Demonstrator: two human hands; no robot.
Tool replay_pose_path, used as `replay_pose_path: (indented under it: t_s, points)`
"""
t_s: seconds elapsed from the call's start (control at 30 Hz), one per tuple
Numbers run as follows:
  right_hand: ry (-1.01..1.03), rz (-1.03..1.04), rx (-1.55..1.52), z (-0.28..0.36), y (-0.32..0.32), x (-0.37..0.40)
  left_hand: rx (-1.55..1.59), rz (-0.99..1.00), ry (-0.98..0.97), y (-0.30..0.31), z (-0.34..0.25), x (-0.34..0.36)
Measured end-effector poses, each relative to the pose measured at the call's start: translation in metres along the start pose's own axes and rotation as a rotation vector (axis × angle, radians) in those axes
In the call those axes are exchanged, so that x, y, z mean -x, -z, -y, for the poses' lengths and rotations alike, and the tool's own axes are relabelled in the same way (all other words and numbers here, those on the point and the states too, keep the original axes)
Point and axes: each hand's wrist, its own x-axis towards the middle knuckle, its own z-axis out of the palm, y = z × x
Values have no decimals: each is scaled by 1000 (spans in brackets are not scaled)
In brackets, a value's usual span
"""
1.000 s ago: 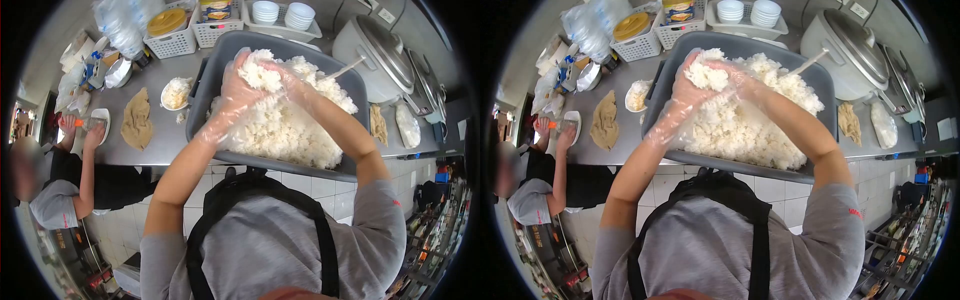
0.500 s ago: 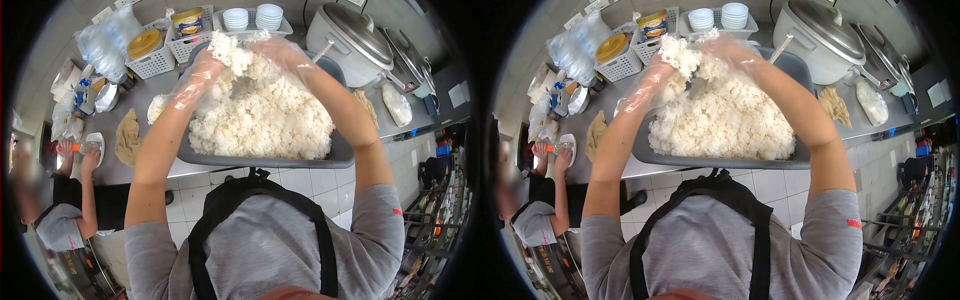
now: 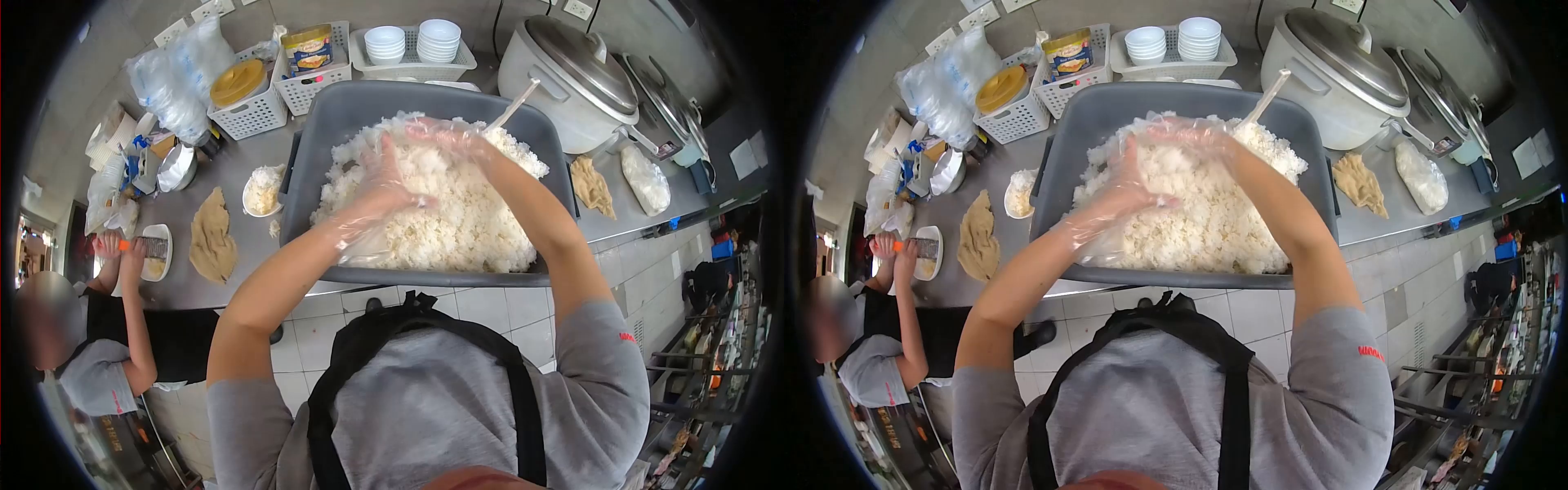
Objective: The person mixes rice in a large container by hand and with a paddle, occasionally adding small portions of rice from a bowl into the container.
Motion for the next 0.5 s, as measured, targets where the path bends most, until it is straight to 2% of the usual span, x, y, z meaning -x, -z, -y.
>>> replay_pose_path:
  t_s: [0.03,0.07,0.1,0.13,0.23,0.27,0.33,0.37,0.4,0.43,0.5]
  points:
    - [-8,14,-6,-3,-4,0,5,-37,17,-4,-5,-3]
    - [124,70,74,-13,-4,-5,12,-76,34,-7,-11,-6]
    - [110,53,36,-10,-5,-2,20,-114,53,-8,-17,-9]
    - [95,37,-8,-9,-7,2,-139,-252,-71,-12,-18,-12]
    - [68,-27,-137,14,-10,21,62,-213,-202,18,-35,-27]
    - [56,-50,-181,25,-12,32,39,-355,-377,22,-28,-40]
    - [59,-72,-224,62,-20,63,68,-257,-431,44,-33,-57]
    - [92,-191,-165,57,-18,56,77,-207,-462,53,-38,-61]
    - [124,-311,-107,46,-15,43,-32,-417,-472,56,-52,-47]
    - [151,-429,-48,47,-18,41,-31,-332,-393,65,-61,-43]
    - [167,-499,226,60,-15,48,-30,-165,-232,82,-67,-36]
